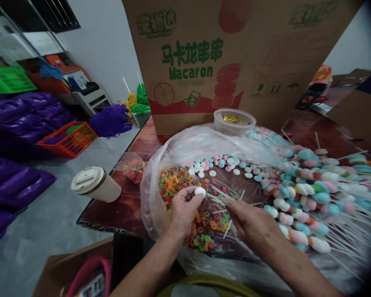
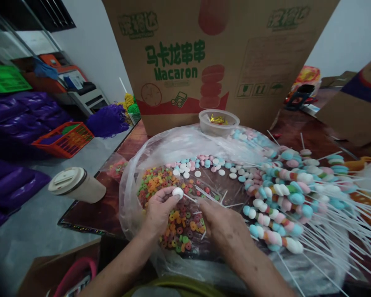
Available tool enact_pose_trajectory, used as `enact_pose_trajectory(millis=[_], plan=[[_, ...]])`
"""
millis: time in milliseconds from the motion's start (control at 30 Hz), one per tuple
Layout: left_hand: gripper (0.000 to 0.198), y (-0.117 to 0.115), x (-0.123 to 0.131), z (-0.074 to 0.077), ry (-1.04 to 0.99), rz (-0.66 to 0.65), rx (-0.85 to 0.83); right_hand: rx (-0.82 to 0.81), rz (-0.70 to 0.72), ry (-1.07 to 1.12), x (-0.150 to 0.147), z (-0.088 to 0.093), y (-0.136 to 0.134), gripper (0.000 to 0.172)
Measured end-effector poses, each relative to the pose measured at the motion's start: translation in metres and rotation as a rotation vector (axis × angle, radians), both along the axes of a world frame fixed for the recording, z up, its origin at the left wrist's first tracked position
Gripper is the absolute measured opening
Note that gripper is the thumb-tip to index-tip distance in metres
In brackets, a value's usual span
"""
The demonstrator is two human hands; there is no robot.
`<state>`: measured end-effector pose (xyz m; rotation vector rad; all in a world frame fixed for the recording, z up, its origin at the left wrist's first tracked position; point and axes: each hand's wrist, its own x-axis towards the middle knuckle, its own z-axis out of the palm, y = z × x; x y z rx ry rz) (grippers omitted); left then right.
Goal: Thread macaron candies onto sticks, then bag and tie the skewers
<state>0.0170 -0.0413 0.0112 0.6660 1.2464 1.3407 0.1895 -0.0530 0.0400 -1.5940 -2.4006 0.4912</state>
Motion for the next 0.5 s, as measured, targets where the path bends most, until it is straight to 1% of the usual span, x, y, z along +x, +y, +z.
enact_pose_trajectory(millis=[100, 233, 333, 433, 500], plan=[[0.024, -0.002, 0.003, -0.002, 0.106, -0.008, 0.043, 0.050, -0.056, -0.164, -0.008, -0.001, -0.012, 0.032], [0.021, -0.006, 0.003, -0.005, 0.260, -0.028, 0.098, 0.033, -0.035, -0.247, -0.017, -0.001, -0.012, 0.031], [0.019, -0.010, 0.002, -0.008, 0.384, -0.045, 0.157, -0.008, -0.055, -0.352, -0.026, 0.009, -0.014, 0.030], [0.020, -0.014, 0.000, -0.011, 0.562, -0.062, 0.219, -0.052, -0.077, -0.440, -0.034, 0.021, -0.020, 0.030], [0.022, -0.018, 0.002, -0.015, 0.645, -0.081, 0.230, -0.048, -0.072, -0.452, -0.039, 0.023, -0.024, 0.030]])
